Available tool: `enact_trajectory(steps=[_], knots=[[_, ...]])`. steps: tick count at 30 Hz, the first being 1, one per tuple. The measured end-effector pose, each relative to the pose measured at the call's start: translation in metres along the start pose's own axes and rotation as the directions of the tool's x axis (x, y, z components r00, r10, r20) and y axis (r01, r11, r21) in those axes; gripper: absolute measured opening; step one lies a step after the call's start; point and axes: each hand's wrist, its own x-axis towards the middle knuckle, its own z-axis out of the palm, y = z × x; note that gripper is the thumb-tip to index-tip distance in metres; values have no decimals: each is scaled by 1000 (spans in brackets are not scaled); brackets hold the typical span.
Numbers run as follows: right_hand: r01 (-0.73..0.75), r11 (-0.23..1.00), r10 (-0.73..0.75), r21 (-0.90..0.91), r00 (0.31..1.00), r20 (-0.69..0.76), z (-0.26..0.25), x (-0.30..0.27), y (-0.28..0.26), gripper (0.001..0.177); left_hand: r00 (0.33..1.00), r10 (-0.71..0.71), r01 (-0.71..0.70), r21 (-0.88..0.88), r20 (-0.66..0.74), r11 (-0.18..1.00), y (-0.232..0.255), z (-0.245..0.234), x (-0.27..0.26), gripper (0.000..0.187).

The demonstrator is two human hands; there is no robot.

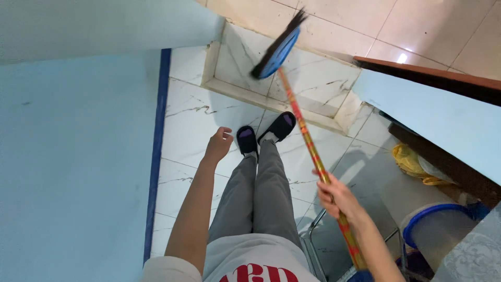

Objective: Sweeping the floor with a broom and moving chairs to reach underneath.

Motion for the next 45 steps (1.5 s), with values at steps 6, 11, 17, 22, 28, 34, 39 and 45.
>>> enact_trajectory(steps=[6,11,17,22,28,34,39,45], knots=[[-330,944,325,13,936,132,72,-32,28,48,995,13,-21,-75,-103,997,-23,-51,-12,41],[154,830,61,-536,930,362,146,54,59,33,977,-49,49,-5,-206,999,-28,-89,-25,46],[287,707,-96,-646,944,315,204,174,57,29,961,-63,64,-6,-268,998,-73,-86,-31,41],[195,726,-114,-659,980,165,178,167,55,41,986,-89,89,-5,-143,996,-92,-70,-39,43],[80,822,-130,-564,990,-49,138,95,54,49,995,-59,55,-59,-82,997,-103,-68,-46,40],[-55,971,21,-231,989,-149,92,21,59,49,997,-64,61,-63,-45,996,-103,-55,-45,38],[7,999,-9,-41,998,-58,96,20,12,49,993,-118,117,-86,-7,989,-96,-40,-41,37],[103,987,-86,-124,987,135,111,191,-11,41,987,-162,159,-102,-19,982,-99,-3,-11,37]])
